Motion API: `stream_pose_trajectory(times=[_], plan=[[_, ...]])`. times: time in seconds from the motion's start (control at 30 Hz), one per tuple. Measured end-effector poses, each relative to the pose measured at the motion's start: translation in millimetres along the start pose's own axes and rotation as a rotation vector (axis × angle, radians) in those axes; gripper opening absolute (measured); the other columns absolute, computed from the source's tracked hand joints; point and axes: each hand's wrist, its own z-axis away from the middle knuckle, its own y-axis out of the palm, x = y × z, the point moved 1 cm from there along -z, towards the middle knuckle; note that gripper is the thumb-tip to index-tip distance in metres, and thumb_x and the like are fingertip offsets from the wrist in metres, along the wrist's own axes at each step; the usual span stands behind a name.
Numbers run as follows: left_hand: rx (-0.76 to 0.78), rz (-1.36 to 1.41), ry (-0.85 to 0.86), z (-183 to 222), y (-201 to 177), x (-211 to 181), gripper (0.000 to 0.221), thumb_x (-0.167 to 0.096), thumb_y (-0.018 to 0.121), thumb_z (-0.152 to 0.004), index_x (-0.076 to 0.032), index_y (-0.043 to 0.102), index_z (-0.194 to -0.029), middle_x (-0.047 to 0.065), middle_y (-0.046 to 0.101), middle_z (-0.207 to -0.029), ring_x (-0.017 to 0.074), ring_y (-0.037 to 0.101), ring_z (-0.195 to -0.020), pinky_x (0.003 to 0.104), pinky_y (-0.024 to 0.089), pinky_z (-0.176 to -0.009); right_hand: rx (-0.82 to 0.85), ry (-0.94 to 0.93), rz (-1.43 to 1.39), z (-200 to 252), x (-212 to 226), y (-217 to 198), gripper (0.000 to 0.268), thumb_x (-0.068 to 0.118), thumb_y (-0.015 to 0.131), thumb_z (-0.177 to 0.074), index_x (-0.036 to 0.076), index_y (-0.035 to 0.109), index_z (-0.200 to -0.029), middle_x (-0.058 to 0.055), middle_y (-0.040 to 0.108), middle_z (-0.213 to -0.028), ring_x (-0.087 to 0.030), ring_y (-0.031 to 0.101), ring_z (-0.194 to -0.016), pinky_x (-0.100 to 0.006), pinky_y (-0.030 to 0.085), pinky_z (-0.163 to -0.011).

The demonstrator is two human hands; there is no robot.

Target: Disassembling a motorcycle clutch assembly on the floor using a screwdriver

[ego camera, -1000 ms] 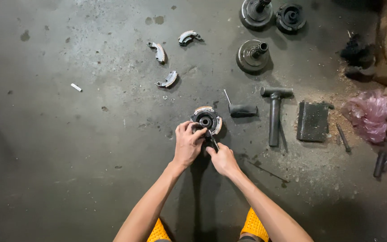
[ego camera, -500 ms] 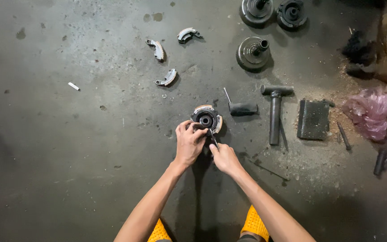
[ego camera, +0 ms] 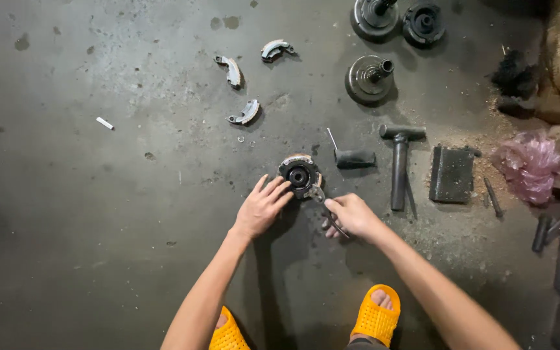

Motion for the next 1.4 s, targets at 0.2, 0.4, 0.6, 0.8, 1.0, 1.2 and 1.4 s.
stream_pose_trajectory(times=[0.2,0.4,0.6,0.8,1.0,1.2,1.4], plan=[[-0.005,-0.072,0.051,0.0,2.9,6.6,0.022,-0.014,0.057,-0.094,-0.018,0.069,-0.112,0.01,0.065,-0.122,0.0316,0.061,-0.122,0.06,0.043,-0.107,0.182,0.242,0.11,-2.6,46.7,4.9,0.048,0.02,0.048,-0.105,-0.024,0.051,-0.126,-0.037,0.071,-0.086,-0.041,0.077,-0.071,-0.048,0.065,-0.058],[-0.011,-0.048,0.026,3.5,5.5,6.0,0.025,-0.012,0.051,-0.097,-0.02,0.069,-0.112,0.01,0.064,-0.123,0.032,0.059,-0.123,0.057,0.044,-0.103,0.217,0.307,0.15,-21.9,51.8,5.7,0.052,0.018,0.048,-0.105,-0.025,0.041,-0.132,-0.04,0.068,-0.081,-0.046,0.075,-0.068,-0.057,0.064,-0.056],[0.003,-0.056,0.027,6.0,7.1,6.1,0.026,-0.012,0.052,-0.095,-0.02,0.069,-0.115,0.01,0.063,-0.123,0.0332,0.058,-0.124,0.057,0.045,-0.102,0.243,0.311,0.207,-33.7,54.3,7.6,0.044,0.02,0.048,-0.105,-0.022,0.052,-0.115,-0.037,0.07,-0.077,-0.044,0.075,-0.064,-0.055,0.065,-0.054],[-0.018,-0.069,0.018,2.8,1.1,2.7,0.027,-0.011,0.051,-0.096,-0.019,0.069,-0.115,0.01,0.063,-0.121,0.0331,0.059,-0.122,0.055,0.046,-0.099,0.286,0.352,0.399,-38.5,68.5,15.7,0.049,0.021,0.045,-0.104,-0.02,0.066,-0.086,-0.038,0.07,-0.071,-0.041,0.075,-0.062,-0.049,0.063,-0.054],[-0.044,-0.055,0.013,6.3,10.2,4.2,0.025,-0.015,0.051,-0.098,-0.019,0.069,-0.114,0.011,0.062,-0.122,0.0339,0.058,-0.123,0.055,0.046,-0.099,0.196,0.115,0.891,-20.8,83.9,31.5,0.04,0.03,0.067,-0.087,-0.009,0.076,-0.094,-0.029,0.074,-0.082,-0.042,0.077,-0.087,-0.055,0.061,-0.065],[-0.043,-0.051,0.007,2.9,2.0,2.9,0.024,-0.012,0.051,-0.098,-0.017,0.069,-0.112,0.011,0.062,-0.12,0.0343,0.059,-0.121,0.054,0.047,-0.097,0.154,0.025,1.011,-73.3,41.6,16.2,0.041,0.029,0.057,-0.094,-0.006,0.076,-0.103,-0.028,0.076,-0.097,-0.043,0.075,-0.095,-0.052,0.063,-0.074],[-0.052,-0.052,0.002,2.5,2.5,2.6,0.02,-0.015,0.052,-0.099,-0.017,0.069,-0.11,0.011,0.062,-0.12,0.0346,0.058,-0.121,0.055,0.047,-0.098,0.184,0.194,0.837,-6.4,100.7,36.1,0.033,0.027,0.06,-0.097,0.0,0.077,-0.092,-0.016,0.077,-0.071,-0.029,0.08,-0.078,-0.045,0.063,-0.073]])
